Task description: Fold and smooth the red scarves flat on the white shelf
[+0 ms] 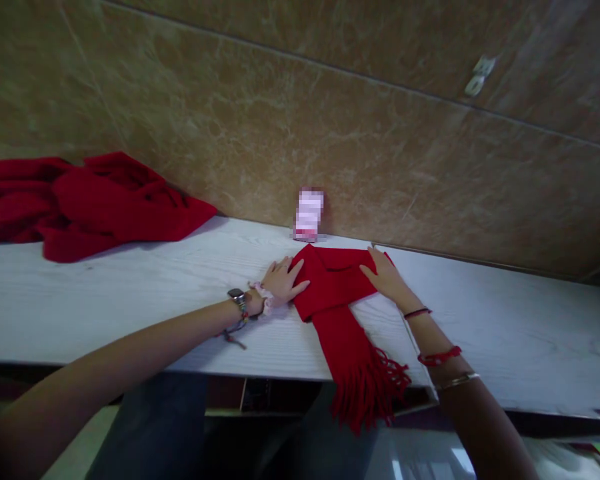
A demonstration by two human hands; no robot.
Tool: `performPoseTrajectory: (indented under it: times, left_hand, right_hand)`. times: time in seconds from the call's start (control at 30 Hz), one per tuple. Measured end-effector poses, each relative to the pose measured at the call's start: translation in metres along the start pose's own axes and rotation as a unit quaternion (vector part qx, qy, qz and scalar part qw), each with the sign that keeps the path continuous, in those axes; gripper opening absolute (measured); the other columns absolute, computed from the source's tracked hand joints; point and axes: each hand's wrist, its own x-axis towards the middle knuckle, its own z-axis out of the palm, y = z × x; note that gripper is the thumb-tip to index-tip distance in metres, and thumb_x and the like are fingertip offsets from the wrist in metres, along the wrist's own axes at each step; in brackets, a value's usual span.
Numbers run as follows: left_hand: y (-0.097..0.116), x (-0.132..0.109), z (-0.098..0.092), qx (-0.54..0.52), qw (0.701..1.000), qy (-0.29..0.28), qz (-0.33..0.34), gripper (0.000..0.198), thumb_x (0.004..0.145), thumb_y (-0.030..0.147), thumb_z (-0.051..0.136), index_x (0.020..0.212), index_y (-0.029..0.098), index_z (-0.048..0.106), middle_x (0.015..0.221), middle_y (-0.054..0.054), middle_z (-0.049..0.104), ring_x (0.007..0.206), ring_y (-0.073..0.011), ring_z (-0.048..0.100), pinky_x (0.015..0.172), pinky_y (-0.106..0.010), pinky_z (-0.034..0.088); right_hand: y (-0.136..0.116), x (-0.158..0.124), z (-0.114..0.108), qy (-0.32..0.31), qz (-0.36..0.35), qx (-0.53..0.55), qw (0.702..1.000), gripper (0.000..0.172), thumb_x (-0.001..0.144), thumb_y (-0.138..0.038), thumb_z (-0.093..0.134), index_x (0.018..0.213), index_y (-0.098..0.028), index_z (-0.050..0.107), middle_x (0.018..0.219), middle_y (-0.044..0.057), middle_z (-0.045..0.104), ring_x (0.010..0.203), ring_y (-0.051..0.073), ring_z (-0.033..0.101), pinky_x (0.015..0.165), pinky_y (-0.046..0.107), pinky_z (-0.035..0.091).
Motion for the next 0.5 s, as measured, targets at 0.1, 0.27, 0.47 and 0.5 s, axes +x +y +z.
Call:
performPoseTrajectory:
  times: [0.1, 0.27, 0.47, 0.5]
  left_hand:
    - [0.02, 0.03, 0.008, -0.03, 0.999, 0.016, 0.024, 0.058, 0.089, 0.048, 0.038, 0.132, 0.009, 0.04, 0.132, -0.024, 0.042, 0.126, -0.0355, 0.037, 0.098, -0.055, 0.032]
    - [0.03, 0.045, 0.003, -0.028, 0.991, 0.104, 0.08, 0.042, 0.089, 0.025, 0.04, 0.128, 0.012, 0.045, 0.136, -0.017, 0.041, 0.128, -0.0291, 0.035, 0.102, -0.049, 0.031]
    - [0.026, 0.017, 0.0, 0.016, 0.902, -0.05, 0.428, 0.048, 0.079, 0.014, 0.048, 0.126, 0.023, 0.048, 0.137, -0.005, 0.044, 0.128, -0.0183, 0.038, 0.106, -0.042, 0.028]
    - [0.025, 0.017, 0.001, 0.03, 0.904, -0.061, 0.423, 0.048, 0.081, 0.014, 0.047, 0.128, 0.022, 0.046, 0.136, -0.005, 0.046, 0.126, -0.0182, 0.041, 0.106, -0.044, 0.029]
  right_hand:
    - [-0.004, -0.021, 0.004, -0.078, -0.015, -0.023, 0.997, 0.06, 0.086, -0.045, 0.037, 0.136, -0.011, 0.036, 0.138, 0.016, 0.042, 0.13, 0.027, 0.035, 0.106, 0.049, 0.028]
    - [-0.019, -0.041, 0.029, -0.105, 0.034, -0.133, 0.985, 0.052, 0.091, -0.04, 0.029, 0.134, -0.013, 0.041, 0.138, 0.02, 0.04, 0.129, 0.034, 0.035, 0.096, 0.056, 0.037]
    - [-0.034, -0.028, 0.033, -0.086, 0.043, -0.167, 0.981, 0.051, 0.092, -0.04, 0.026, 0.133, -0.015, 0.043, 0.137, 0.021, 0.041, 0.126, 0.035, 0.039, 0.093, 0.058, 0.039]
    - [-0.036, -0.025, 0.033, -0.092, 0.043, -0.169, 0.98, 0.05, 0.092, -0.039, 0.026, 0.132, -0.015, 0.045, 0.137, 0.02, 0.042, 0.125, 0.036, 0.039, 0.093, 0.058, 0.039]
